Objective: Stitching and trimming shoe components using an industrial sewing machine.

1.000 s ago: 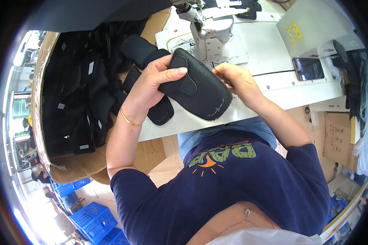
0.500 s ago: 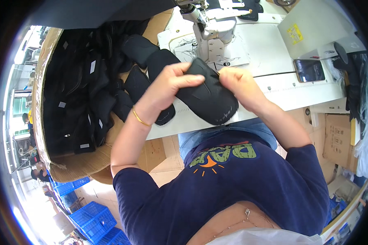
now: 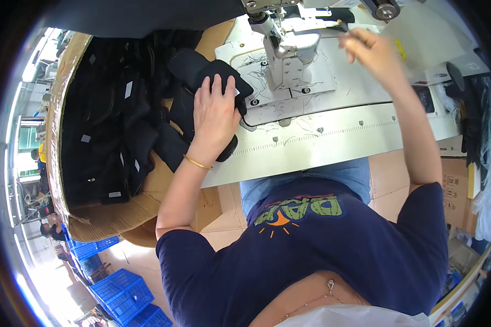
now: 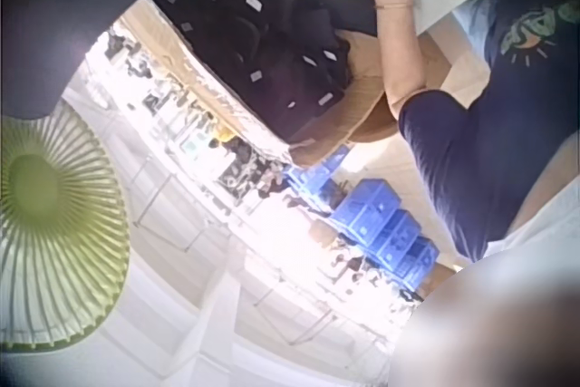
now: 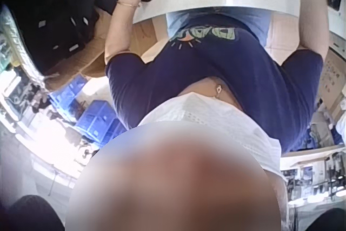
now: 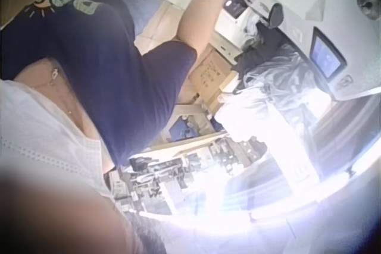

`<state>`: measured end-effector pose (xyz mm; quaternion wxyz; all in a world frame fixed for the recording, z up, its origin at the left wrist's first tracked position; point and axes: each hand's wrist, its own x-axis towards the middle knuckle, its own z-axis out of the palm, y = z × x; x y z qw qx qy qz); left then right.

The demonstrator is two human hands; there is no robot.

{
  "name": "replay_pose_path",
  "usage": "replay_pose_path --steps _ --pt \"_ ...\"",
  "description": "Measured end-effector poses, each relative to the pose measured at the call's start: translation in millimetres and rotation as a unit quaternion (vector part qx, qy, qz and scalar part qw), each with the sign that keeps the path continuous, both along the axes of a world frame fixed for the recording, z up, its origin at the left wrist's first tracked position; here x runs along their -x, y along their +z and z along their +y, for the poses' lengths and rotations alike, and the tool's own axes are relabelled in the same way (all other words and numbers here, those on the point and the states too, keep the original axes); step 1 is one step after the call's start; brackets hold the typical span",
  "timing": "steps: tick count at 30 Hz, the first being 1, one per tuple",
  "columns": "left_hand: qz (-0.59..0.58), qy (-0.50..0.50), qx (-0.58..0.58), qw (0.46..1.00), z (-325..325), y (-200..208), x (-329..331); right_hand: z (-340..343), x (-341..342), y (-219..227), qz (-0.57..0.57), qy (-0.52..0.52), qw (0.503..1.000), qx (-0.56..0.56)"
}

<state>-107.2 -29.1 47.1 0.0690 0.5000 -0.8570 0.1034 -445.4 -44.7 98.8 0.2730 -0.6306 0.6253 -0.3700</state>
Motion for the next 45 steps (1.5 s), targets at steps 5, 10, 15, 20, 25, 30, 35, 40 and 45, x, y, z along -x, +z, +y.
replay_pose_path --steps 5,10,15,20,25,30,35,40,45 --pt "0.035 -0.008 0.001 0.999 -26 2 1 26 -46 -38 -0.095 0.092 0.991 0.017" --pt "0.165 -0.001 0.048 0.985 -32 55 3 42 -60 -45 -0.012 0.135 0.98 0.146" --pt "0.542 -0.104 -0.425 0.717 -30 94 11 68 -98 -32 -0.004 0.12 0.953 0.278" --pt "0.55 -0.125 -0.471 0.678 -59 98 26 71 -108 -7 -0.101 0.107 0.979 0.143" --pt "0.59 -0.025 -0.494 0.638 -92 93 29 54 -107 0 -0.254 0.081 0.96 0.089" --pt "0.546 -0.127 -0.445 0.698 -103 94 16 55 -111 3 -0.346 0.091 0.933 0.045" --pt "0.506 0.051 -0.33 0.795 -92 102 40 54 -113 -2 -0.172 0.076 0.972 0.141" --pt "0.521 -0.204 0.173 0.811 -53 67 34 63 -108 1 -0.206 0.098 0.968 0.105" --pt "0.181 -0.373 0.348 0.841 -30 53 29 67 -110 9 -0.27 0.1 0.956 0.058"
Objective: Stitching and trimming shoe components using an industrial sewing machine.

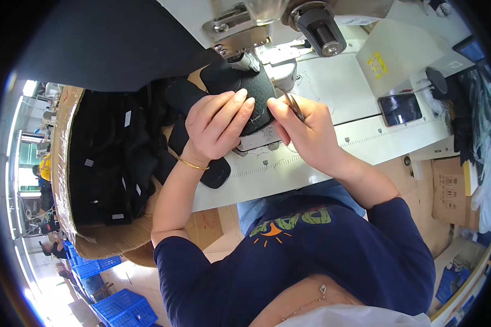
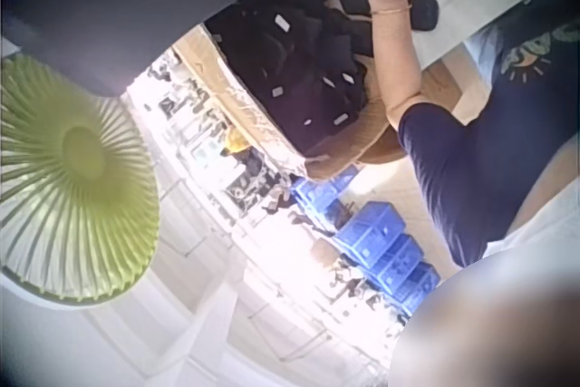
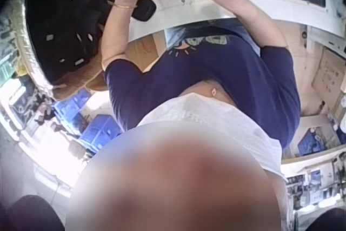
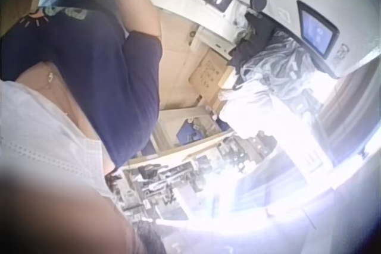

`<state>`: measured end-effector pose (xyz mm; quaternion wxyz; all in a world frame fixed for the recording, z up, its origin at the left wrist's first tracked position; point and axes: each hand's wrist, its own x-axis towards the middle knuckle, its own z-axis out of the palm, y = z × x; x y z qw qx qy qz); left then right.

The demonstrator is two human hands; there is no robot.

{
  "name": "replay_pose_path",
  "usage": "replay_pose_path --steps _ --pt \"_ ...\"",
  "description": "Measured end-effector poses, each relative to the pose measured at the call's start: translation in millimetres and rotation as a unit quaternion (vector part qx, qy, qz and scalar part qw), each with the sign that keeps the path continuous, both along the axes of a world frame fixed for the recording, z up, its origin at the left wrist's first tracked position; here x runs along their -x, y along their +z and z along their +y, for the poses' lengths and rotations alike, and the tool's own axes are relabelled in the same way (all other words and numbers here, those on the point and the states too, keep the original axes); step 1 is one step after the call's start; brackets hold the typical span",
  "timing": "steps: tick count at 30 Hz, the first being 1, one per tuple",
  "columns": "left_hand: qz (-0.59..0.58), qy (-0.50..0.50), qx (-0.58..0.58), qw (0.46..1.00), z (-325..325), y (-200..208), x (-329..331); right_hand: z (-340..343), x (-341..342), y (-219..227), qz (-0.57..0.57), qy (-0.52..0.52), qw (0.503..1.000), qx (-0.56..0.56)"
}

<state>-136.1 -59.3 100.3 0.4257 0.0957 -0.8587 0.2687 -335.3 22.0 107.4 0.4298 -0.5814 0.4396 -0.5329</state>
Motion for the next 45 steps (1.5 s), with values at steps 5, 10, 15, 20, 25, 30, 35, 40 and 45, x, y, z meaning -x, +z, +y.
replay_pose_path --steps 5,10,15,20,25,30,35,40,45 --pt "0.011 0.014 0.009 1.0 -4 -1 6 -10 -4 -2 -0.027 0.008 1.0 0.002" --pt "0.021 0.042 0.03 0.998 -11 -4 11 -19 -3 -5 -0.06 0.008 0.998 0.012" --pt "0.041 0.045 0.038 0.997 -22 -7 13 -25 -4 -3 -0.049 -0.005 0.999 0.004" --pt "0.058 0.055 0.032 0.996 -28 -8 17 -27 -12 -8 -0.079 -0.017 0.997 0.0" --pt "0.051 0.083 0.02 0.995 -19 -2 18 -27 -16 -9 -0.128 -0.018 0.992 0.011" --pt "0.041 0.1 0.006 0.994 7 13 25 -27 -12 -7 -0.13 -0.01 0.991 -0.011" --pt "0.015 0.143 -0.003 0.99 19 20 35 -26 -8 -9 -0.145 -0.005 0.989 -0.028" --pt "0.004 0.204 -0.045 0.978 27 21 45 -25 -10 -3 -0.171 -0.002 0.985 -0.033" --pt "-0.06 0.347 -0.084 0.932 49 23 43 -26 -10 -5 -0.184 0.003 0.982 -0.046"
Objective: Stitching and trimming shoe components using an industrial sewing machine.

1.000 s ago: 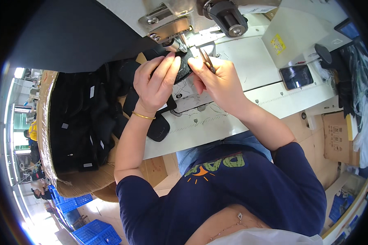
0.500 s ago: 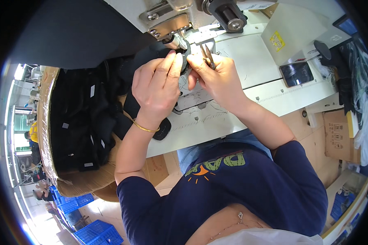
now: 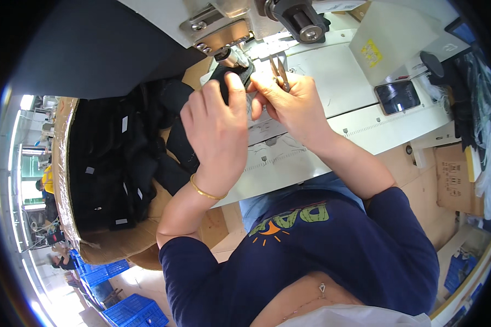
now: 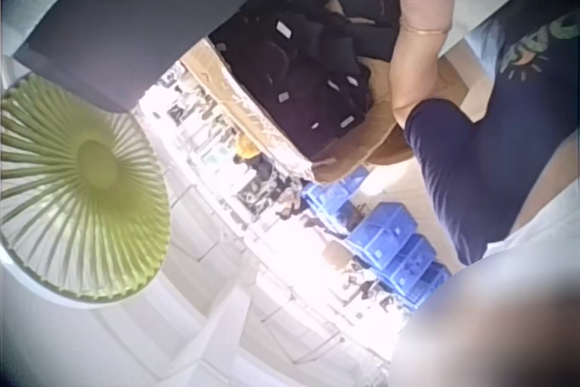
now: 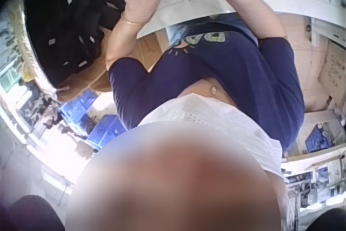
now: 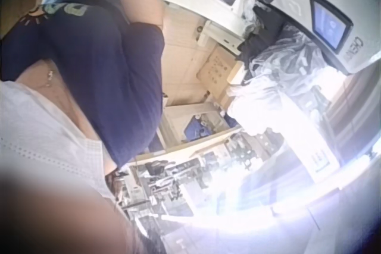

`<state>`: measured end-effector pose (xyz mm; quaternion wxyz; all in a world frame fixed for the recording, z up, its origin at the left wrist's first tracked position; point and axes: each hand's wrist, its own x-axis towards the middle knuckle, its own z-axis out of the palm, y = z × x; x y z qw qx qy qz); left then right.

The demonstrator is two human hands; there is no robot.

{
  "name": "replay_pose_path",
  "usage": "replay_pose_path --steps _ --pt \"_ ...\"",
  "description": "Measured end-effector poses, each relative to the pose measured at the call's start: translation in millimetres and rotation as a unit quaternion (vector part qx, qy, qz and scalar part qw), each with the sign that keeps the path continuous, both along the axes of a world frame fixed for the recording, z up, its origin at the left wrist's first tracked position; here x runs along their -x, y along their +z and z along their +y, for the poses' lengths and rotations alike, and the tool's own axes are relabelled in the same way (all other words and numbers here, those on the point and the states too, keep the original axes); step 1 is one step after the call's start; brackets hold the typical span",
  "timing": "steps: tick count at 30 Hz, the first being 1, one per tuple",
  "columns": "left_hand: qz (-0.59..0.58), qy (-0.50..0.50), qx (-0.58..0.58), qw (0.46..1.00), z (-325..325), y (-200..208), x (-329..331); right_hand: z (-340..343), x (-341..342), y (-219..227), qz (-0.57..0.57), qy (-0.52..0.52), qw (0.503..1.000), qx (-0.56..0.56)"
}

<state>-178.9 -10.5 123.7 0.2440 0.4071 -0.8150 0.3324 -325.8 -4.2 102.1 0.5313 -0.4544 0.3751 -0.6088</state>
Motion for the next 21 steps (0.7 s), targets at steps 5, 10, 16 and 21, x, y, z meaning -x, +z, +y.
replay_pose_path --steps 5,10,16,21 --pt "0.038 -0.077 0.044 0.995 16 -1 -3 -1 2 -5 0.013 0.0 1.0 0.004" --pt "0.051 -0.133 0.058 0.988 16 -3 0 3 0 2 -0.018 -0.008 1.0 -0.01" --pt "0.075 -0.17 0.054 0.981 5 -6 8 2 5 0 -0.024 -0.016 1.0 -0.007" --pt "0.074 -0.166 0.057 0.982 -12 -3 10 2 4 0 -0.013 -0.002 1.0 -0.006"
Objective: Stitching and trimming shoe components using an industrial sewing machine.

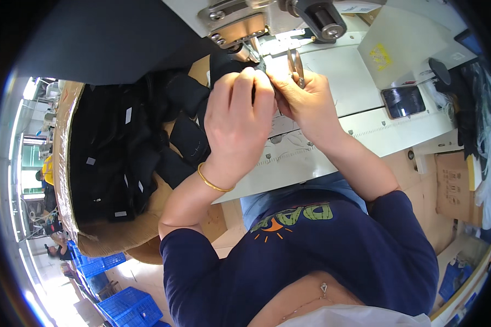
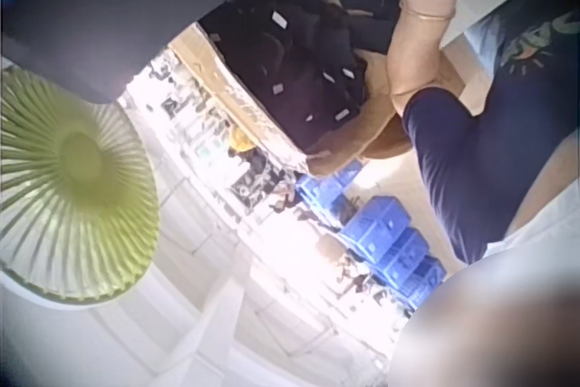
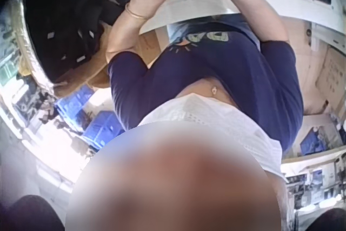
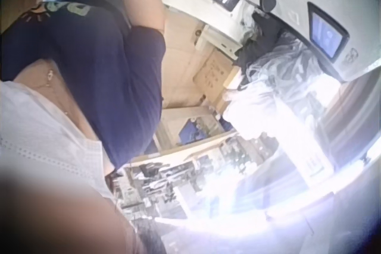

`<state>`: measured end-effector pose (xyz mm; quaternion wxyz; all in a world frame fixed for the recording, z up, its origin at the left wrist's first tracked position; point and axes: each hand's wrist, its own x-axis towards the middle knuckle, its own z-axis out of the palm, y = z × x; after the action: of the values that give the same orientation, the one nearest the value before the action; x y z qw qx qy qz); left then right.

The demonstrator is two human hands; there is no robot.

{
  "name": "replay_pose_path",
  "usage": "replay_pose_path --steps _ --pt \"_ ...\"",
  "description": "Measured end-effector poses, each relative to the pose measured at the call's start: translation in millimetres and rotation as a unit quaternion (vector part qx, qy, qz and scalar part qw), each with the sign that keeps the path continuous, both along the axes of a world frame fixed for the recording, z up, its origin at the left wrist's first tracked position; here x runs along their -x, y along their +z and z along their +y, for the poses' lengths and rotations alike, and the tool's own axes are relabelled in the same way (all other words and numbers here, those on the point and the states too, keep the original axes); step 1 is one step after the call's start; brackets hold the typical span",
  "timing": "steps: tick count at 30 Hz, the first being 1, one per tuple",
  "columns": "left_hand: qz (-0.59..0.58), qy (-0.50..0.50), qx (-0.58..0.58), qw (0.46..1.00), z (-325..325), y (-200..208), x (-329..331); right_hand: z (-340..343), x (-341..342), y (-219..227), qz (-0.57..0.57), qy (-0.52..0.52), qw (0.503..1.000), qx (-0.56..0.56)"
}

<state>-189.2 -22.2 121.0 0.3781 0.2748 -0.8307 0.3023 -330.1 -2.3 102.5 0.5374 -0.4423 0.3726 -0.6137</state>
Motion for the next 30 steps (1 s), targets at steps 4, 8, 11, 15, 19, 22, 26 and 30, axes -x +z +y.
replay_pose_path --steps 4,8,11,15,19,22,26,30 --pt "-0.002 0.005 -0.013 1.0 -7 2 1 0 -2 5 -0.003 -0.014 1.0 -0.002" --pt "-0.002 0.003 -0.022 1.0 -8 0 0 -1 0 4 0.028 -0.01 1.0 0.008" --pt "0.042 -0.045 -0.068 0.996 -5 -2 -5 -1 8 -3 0.047 0.011 0.999 0.016" --pt "0.064 -0.005 -0.015 0.998 -5 -12 -11 2 1 -21 -0.046 -0.013 0.997 0.053" --pt "0.054 0.006 0.017 0.998 -20 -14 -11 9 7 -28 -0.03 0.037 0.997 0.052" --pt "0.013 0.005 0.007 1.0 -22 -11 -21 19 12 -10 -0.003 0.164 0.986 0.014" --pt "0.169 -0.021 -0.441 0.881 -11 1 -58 24 27 -21 0.282 0.057 0.952 0.11" --pt "0.279 -0.094 -0.753 0.588 -14 -2 -87 17 19 -43 0.443 -0.087 0.862 0.23"
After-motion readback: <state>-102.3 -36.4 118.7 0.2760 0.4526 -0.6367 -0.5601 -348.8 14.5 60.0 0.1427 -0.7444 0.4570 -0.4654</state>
